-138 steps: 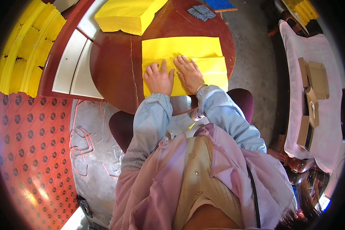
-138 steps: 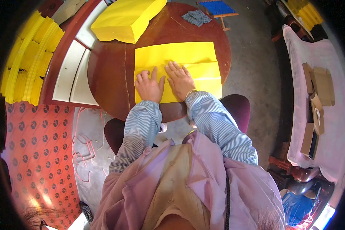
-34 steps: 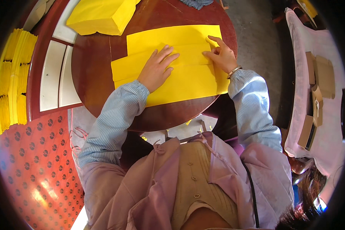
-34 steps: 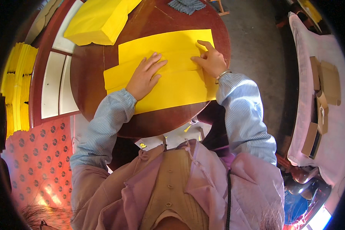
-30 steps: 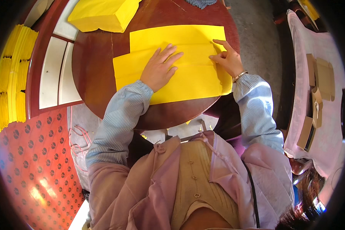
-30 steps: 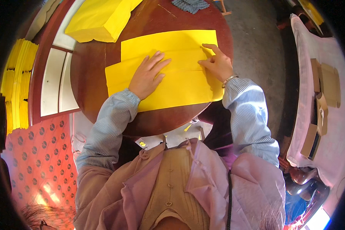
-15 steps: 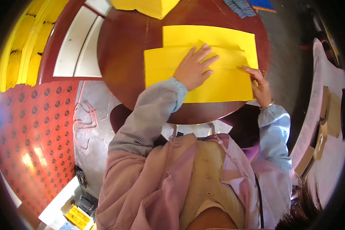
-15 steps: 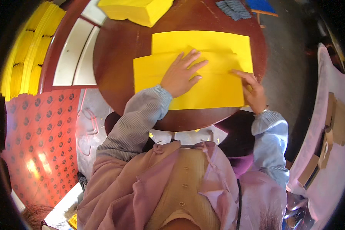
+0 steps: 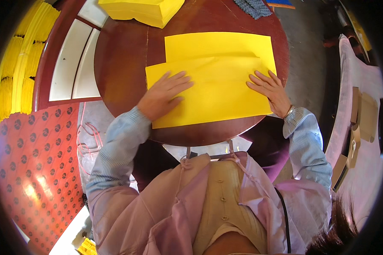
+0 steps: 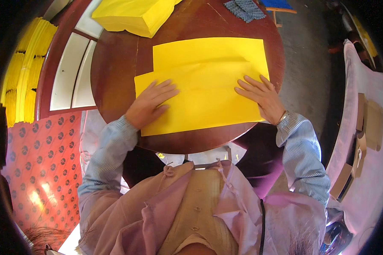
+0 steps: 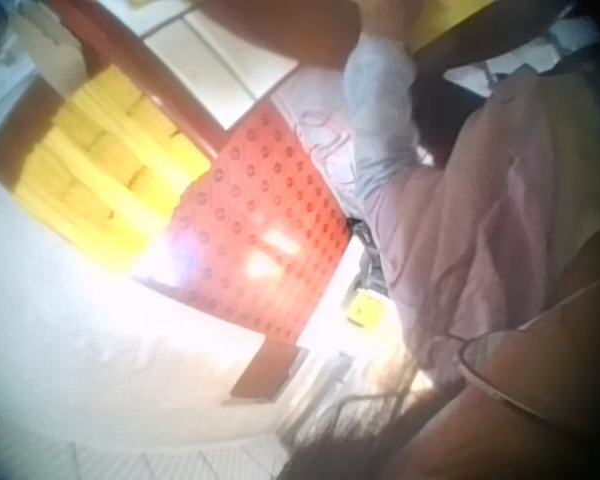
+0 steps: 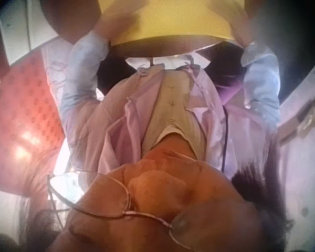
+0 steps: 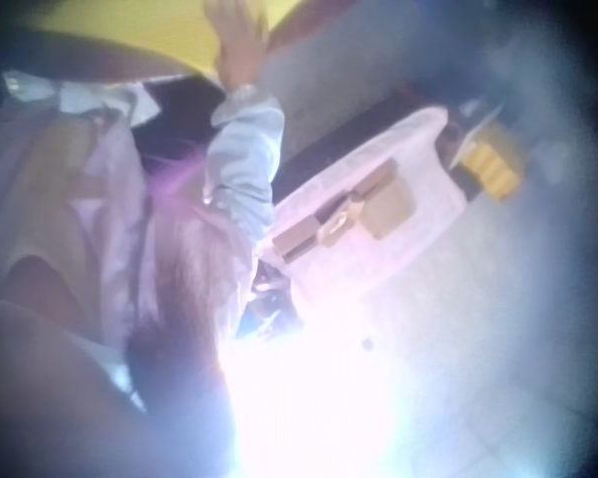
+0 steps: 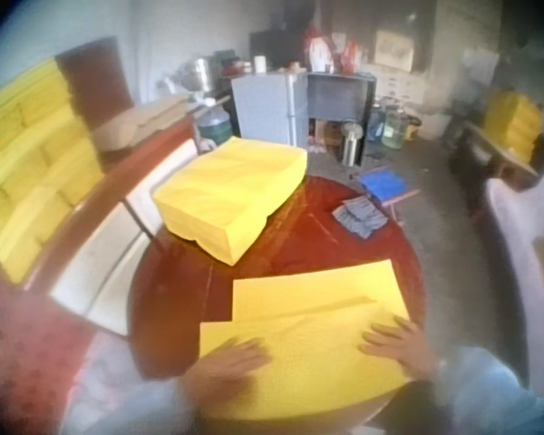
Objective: The person folds yellow paper sheets by hand on a low round table, repeatedly folding edges and creasing them. They handle multiple sheets, aligning and pressing folds to create smaller folded pieces.
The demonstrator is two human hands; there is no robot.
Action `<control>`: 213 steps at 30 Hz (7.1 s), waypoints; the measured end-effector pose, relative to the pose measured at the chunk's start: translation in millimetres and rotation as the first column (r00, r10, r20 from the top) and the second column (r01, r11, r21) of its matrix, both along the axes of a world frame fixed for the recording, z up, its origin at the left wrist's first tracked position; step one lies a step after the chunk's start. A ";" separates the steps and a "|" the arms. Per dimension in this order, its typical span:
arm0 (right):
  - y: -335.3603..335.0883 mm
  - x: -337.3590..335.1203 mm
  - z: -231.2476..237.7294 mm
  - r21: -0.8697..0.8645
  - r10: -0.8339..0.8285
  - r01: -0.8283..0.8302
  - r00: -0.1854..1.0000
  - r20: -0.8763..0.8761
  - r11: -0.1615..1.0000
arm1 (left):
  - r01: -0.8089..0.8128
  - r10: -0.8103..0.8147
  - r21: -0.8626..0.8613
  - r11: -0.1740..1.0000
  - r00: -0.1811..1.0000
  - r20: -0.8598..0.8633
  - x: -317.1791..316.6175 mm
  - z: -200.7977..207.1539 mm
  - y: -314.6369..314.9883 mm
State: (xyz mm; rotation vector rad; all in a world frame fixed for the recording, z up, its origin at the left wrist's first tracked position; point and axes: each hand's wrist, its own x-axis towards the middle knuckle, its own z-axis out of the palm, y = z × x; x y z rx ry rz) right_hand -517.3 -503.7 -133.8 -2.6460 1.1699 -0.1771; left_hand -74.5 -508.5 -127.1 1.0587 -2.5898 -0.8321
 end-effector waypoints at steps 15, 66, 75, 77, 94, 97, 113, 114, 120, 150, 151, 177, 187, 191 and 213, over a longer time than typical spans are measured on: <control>-4.8 -2.8 -6.3 0.310 -0.293 0.189 0.896 0.334 0.932 | -0.494 0.504 0.103 0.863 0.835 -0.221 54.7 -8.9 48.6; 0.4 32.5 -5.7 0.640 -0.748 0.428 0.539 0.387 0.638 | -0.699 0.725 0.231 0.677 0.578 -0.375 41.1 -33.9 33.3; 2.4 25.3 -16.7 0.607 -0.747 0.455 0.523 0.409 0.651 | -0.652 0.698 0.261 0.712 0.620 -0.358 41.0 -16.8 31.2; 2.5 24.8 -14.5 0.603 -0.750 0.464 0.523 0.405 0.649 | -0.652 0.707 0.279 0.705 0.618 -0.343 42.6 -16.2 29.7; 10.0 48.4 -1.1 0.447 -0.775 0.636 0.464 0.429 0.628 | -0.732 0.815 0.369 0.572 0.459 -0.353 34.0 -32.4 34.1; 11.6 51.1 0.4 0.423 -0.795 0.678 0.456 0.399 0.601 | -0.731 0.789 0.327 0.600 0.472 -0.392 33.1 -31.0 32.9; 10.8 56.8 -4.0 0.497 -0.818 0.658 0.370 0.441 0.566 | -0.778 0.798 0.256 0.574 0.460 -0.390 26.8 -24.8 35.9; 10.9 56.2 -4.3 0.509 -0.806 0.632 0.376 0.458 0.584 | -0.780 0.806 0.272 0.564 0.448 -0.388 26.3 -24.7 36.4; 8.5 48.1 -5.1 0.520 -0.849 0.672 0.389 0.358 0.527 | -0.770 0.836 0.345 0.536 0.429 -0.343 26.3 -20.1 38.0; 6.3 67.8 17.9 0.474 -0.871 0.730 0.414 0.265 0.492 | -0.781 0.810 0.275 0.561 0.449 -0.378 26.9 -31.0 33.7; 5.8 69.7 18.8 0.480 -0.875 0.731 0.409 0.260 0.485 | -0.782 0.825 0.308 0.542 0.423 -0.376 24.5 -29.5 33.9; 15.4 71.1 12.6 -0.063 -0.735 0.783 0.606 0.304 0.619 | -0.619 0.760 -0.465 0.633 0.610 0.224 -97.4 -49.5 -0.9; -4.1 159.0 -50.5 -0.362 -0.409 0.419 0.906 0.108 0.833 | -0.626 0.752 -0.437 0.646 0.619 0.226 -90.4 -49.8 0.7; -0.7 78.2 -45.0 -0.293 -0.584 0.547 0.811 -0.047 0.784 | -0.633 0.774 -0.465 0.619 0.593 0.224 -66.5 -55.5 1.9; 14.1 158.0 -14.2 -0.161 -0.292 0.418 0.818 0.496 0.894 | -0.653 0.566 -0.255 0.713 0.751 -0.340 -82.8 -26.3 47.8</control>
